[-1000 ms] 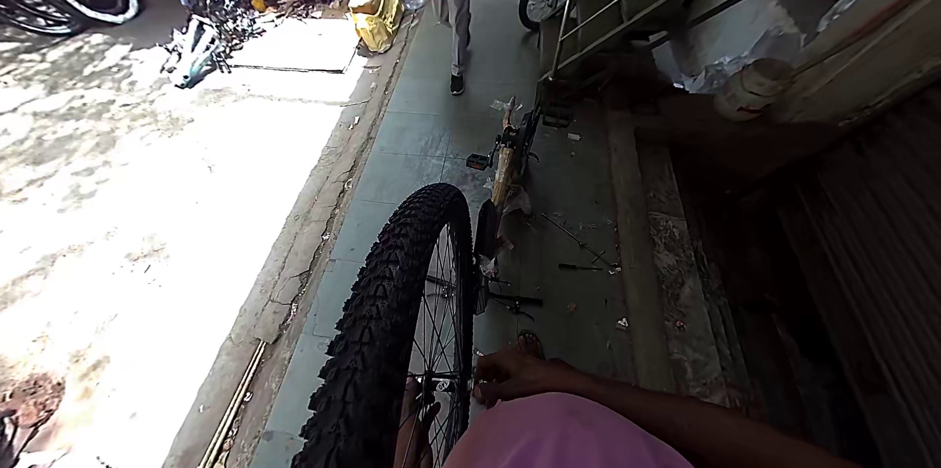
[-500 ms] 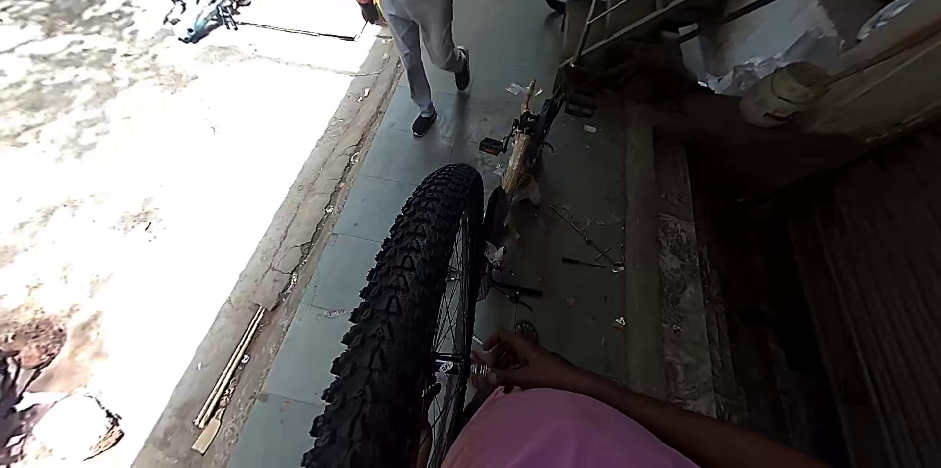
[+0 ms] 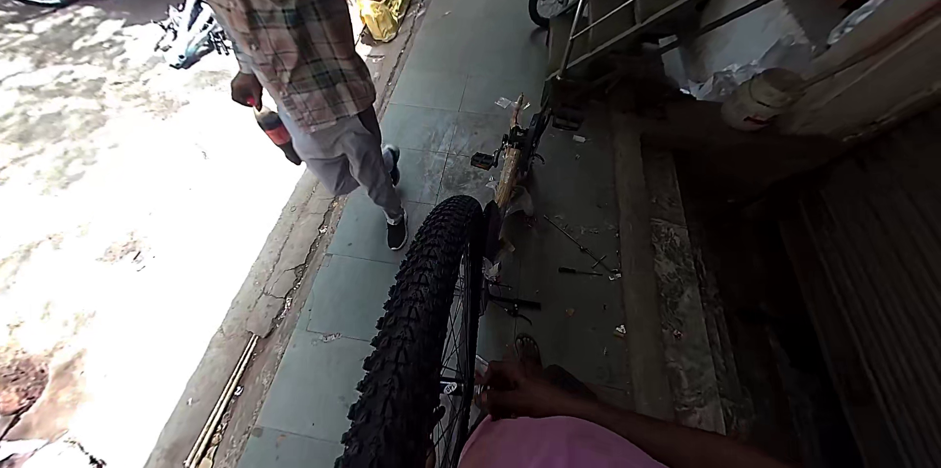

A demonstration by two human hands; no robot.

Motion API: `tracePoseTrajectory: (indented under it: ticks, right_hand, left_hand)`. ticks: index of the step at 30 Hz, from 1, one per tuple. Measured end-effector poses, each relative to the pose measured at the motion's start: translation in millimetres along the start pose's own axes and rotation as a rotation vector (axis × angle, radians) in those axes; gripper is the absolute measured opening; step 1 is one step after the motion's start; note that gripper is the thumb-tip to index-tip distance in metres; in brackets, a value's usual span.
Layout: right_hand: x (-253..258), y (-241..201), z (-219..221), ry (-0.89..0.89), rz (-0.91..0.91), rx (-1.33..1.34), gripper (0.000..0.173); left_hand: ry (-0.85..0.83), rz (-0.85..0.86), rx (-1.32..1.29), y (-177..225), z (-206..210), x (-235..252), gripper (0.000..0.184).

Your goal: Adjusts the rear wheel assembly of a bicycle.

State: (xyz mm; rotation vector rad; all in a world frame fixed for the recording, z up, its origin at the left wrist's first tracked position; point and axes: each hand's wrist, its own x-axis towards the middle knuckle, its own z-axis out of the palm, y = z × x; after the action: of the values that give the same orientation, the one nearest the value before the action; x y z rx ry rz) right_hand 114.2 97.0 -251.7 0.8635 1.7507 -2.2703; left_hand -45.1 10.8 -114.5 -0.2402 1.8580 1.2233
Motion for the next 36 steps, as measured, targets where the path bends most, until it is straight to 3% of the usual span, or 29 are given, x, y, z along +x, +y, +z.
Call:
tracePoseTrajectory:
  ticks: [2,6,11,15,21,24,28,31,33,36]
  right_hand:
    - [2.9,5.8,1.4,0.028,0.068,0.071,0.035]
    - [18.2,26.3,-6.2,0.043,0.034,-0.01,0.046]
    - [28.1,33.1,-26.0,-0.081,-0.003,-0.052,0.04]
    - [38.4,39.1,-41.7,-0.117,0.061,0.161,0.029]
    - [61.6,39.9,-55.1,0.161,0.256,0.593,0.024]
    - [84.4,45.5,-72.8,0.316,0.235,0.712,0.023]
    - [106.6,38.9,-107.6,0.401,0.223,0.634,0.03]
    - [119.9,27.1,-130.8,0.496,0.21,0.614,0.029]
    - [126.1,17.4,-144.3,0.538,0.192,0.602,0.029]
    - [137.5,11.8,-160.6,0.584,0.201,0.591,0.03]
  left_hand:
    - [-0.014,-0.082,0.059,8.0,4.0,0.3,0.029]
    - [-0.027,-0.042,0.121,2.7,12.9,5.5,0.033]
    - [-0.015,-0.145,0.199,0.3,27.1,27.9,0.039]
    - [-0.031,-0.106,0.227,-28.4,25.9,81.5,0.046]
    - [0.016,-0.276,0.389,89.8,137.9,30.1,0.039]
    - [-0.021,-0.248,0.452,92.3,162.7,65.0,0.037]
    - [-0.129,-0.165,0.544,72.3,171.1,131.1,0.033]
    - [-0.281,0.012,0.574,81.6,184.3,145.6,0.035]
    - [-0.217,-0.09,0.641,107.5,210.2,140.7,0.037]
    - [-0.161,-0.118,0.672,110.0,228.4,156.6,0.032]
